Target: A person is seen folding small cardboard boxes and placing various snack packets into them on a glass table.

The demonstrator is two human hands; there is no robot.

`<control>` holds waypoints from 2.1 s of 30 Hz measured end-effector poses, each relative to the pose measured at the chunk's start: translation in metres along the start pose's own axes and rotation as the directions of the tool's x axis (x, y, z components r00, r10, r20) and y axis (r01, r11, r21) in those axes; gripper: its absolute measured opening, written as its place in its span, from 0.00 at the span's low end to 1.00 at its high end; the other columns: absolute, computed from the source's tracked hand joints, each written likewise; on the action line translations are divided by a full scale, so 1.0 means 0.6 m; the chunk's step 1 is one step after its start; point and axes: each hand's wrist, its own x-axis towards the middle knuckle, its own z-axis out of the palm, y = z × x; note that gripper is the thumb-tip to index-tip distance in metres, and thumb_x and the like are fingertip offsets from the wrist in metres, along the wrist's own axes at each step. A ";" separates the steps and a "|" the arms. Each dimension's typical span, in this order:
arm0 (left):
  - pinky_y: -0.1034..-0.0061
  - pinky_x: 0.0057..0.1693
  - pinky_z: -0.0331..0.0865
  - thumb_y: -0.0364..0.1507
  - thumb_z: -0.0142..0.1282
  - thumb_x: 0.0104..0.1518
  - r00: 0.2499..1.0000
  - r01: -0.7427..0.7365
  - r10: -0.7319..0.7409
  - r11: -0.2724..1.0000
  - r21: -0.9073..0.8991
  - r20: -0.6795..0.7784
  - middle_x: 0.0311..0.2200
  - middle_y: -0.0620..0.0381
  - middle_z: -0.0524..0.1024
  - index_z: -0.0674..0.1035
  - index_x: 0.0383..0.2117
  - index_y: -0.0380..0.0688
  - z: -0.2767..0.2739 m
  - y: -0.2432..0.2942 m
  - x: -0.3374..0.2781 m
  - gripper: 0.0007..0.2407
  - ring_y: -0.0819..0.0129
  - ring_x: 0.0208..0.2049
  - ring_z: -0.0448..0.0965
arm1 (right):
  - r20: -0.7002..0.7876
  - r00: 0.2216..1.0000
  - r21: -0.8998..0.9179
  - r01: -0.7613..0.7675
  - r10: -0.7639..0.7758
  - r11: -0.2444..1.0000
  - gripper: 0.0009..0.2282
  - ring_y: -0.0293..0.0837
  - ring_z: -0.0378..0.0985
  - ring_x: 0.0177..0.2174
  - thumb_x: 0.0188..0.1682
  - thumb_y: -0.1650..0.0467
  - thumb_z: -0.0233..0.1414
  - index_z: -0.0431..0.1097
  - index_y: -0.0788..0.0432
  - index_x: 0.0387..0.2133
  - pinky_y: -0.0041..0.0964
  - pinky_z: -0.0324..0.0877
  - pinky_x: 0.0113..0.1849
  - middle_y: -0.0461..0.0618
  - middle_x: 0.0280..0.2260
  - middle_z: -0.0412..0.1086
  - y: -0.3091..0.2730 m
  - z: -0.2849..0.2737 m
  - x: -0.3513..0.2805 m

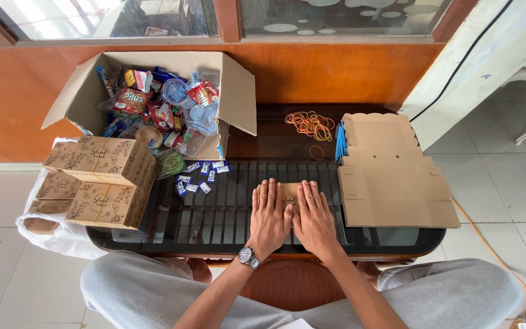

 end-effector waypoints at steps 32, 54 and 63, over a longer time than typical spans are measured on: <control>0.48 0.71 0.41 0.24 0.41 0.67 0.889 0.438 -0.254 0.234 -0.868 0.380 0.75 0.50 0.32 0.49 0.74 0.52 -0.051 -0.038 0.008 0.28 0.44 0.73 0.30 | 0.509 0.789 0.724 -0.609 0.345 0.324 0.36 0.66 0.40 0.68 0.54 0.57 0.50 0.41 0.49 0.73 0.66 0.42 0.64 0.64 0.71 0.40 0.014 -0.103 0.035; 0.56 0.72 0.49 0.38 0.45 0.66 0.913 0.357 -0.297 0.253 -0.899 0.279 0.75 0.57 0.43 0.64 0.68 0.56 0.002 -0.053 -0.014 0.22 0.61 0.76 0.40 | 0.085 0.818 0.169 -0.574 0.568 0.801 0.05 0.52 0.81 0.31 0.42 0.73 0.64 0.77 0.56 0.31 0.40 0.79 0.34 0.58 0.44 0.69 0.392 0.339 0.277; 0.55 0.71 0.51 0.44 0.45 0.65 0.921 0.343 -0.295 0.305 -0.889 0.254 0.75 0.54 0.44 0.66 0.66 0.56 0.001 -0.052 -0.011 0.23 0.58 0.75 0.43 | 0.168 0.726 0.668 -0.581 0.667 0.464 0.04 0.48 0.82 0.21 0.51 0.76 0.58 0.78 0.59 0.36 0.32 0.76 0.18 0.56 0.40 0.74 0.316 0.162 0.259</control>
